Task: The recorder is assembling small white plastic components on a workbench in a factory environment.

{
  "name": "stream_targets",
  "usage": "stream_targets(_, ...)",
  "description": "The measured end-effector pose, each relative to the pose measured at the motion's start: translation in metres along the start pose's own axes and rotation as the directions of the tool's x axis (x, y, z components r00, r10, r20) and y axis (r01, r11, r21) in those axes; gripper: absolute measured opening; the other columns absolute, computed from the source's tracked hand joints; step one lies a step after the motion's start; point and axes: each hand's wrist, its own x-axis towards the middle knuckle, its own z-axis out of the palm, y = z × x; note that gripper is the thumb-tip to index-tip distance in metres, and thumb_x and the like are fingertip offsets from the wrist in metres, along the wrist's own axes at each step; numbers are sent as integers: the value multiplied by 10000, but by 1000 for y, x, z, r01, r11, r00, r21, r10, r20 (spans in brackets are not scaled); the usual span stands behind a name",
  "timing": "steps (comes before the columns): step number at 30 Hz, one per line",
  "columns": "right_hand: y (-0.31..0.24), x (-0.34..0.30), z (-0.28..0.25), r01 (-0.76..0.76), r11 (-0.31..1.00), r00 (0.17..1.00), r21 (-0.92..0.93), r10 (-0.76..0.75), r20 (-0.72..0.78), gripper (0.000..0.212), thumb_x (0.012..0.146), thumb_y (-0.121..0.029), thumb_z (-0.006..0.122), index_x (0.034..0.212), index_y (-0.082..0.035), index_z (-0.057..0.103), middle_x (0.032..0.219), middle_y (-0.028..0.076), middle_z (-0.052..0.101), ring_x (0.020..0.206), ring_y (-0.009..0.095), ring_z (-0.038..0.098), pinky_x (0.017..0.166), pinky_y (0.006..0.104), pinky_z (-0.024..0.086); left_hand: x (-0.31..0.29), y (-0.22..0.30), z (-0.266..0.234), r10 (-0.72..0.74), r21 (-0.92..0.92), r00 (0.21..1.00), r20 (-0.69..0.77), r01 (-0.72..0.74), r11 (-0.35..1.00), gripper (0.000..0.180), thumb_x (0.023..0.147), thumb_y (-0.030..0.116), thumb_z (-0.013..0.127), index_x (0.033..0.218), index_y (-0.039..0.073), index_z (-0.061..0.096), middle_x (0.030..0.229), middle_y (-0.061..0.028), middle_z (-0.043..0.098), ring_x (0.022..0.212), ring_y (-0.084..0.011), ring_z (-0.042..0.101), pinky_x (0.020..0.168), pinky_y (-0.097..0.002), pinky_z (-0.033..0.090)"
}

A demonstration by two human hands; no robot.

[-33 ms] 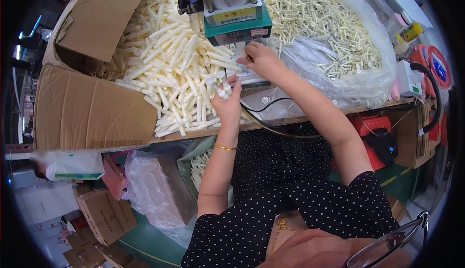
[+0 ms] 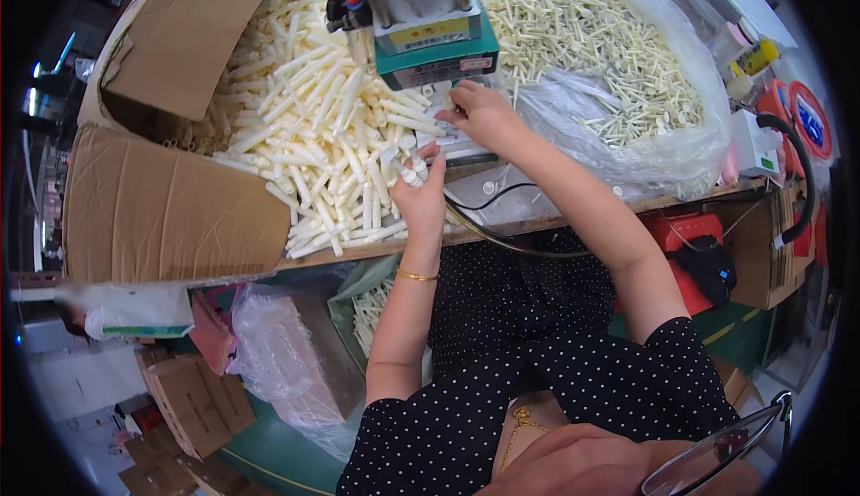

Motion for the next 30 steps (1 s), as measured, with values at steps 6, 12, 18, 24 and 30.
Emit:
stream_targets(6, -1, -9, 8, -19, 999, 998, 38, 22, -58, 286, 747, -279, 653, 776, -3, 579, 809, 145, 570, 757, 347, 560, 652, 404, 450, -5, 3, -1, 30, 55, 999, 43, -32, 998, 272, 819, 13, 579, 1086, -43, 572, 996, -67, 598, 846, -112, 547, 745, -234, 434)
stream_targets(12, -44, -18, -30, -83, 981, 979, 173, 48, 196, 331, 780, -339, 614, 838, -13, 616, 868, 166, 568, 821, 346, 562, 704, 389, 457, 7, 23, 5, 123, -37, 961, 249, -118, 992, 425, 841, -45, 516, 1257, -48, 427, 1234, -120, 484, 1036, -153, 519, 887, -274, 419)
stream_targets(18, 40, -13, -114, -424, 901, 878, -91, 433, 202, 445, 808, -375, 607, 1054, -5, 603, 978, 181, 621, 917, 282, 593, 795, 361, 467, -18, 30, -37, -114, -11, 972, 207, 119, 993, 292, 833, 11, 578, 1114, -37, 517, 874, -42, 570, 768, -91, 544, 703, -212, 461)
stream_targets(24, 190, -44, -171, -461, 434, 752, -774, 654, -82, 195, 736, -95, 536, 865, -37, 671, 880, 179, 645, 872, 323, 625, 713, 427, 507, -40, 21, -135, -132, 146, 987, -96, 145, 979, 96, 798, 33, 635, 840, 30, 548, 749, -8, 542, 628, -80, 519, 546, -213, 445)
stream_targets(30, 244, -73, -177, -265, 505, 825, -822, 559, 78, 215, 796, -150, 497, 786, 21, 626, 819, 217, 619, 783, 353, 604, 691, 451, 469, -33, 32, -179, -9, 185, 907, -420, 95, 978, 179, 819, 63, 617, 973, -26, 596, 864, -53, 611, 724, -115, 588, 628, -240, 499)
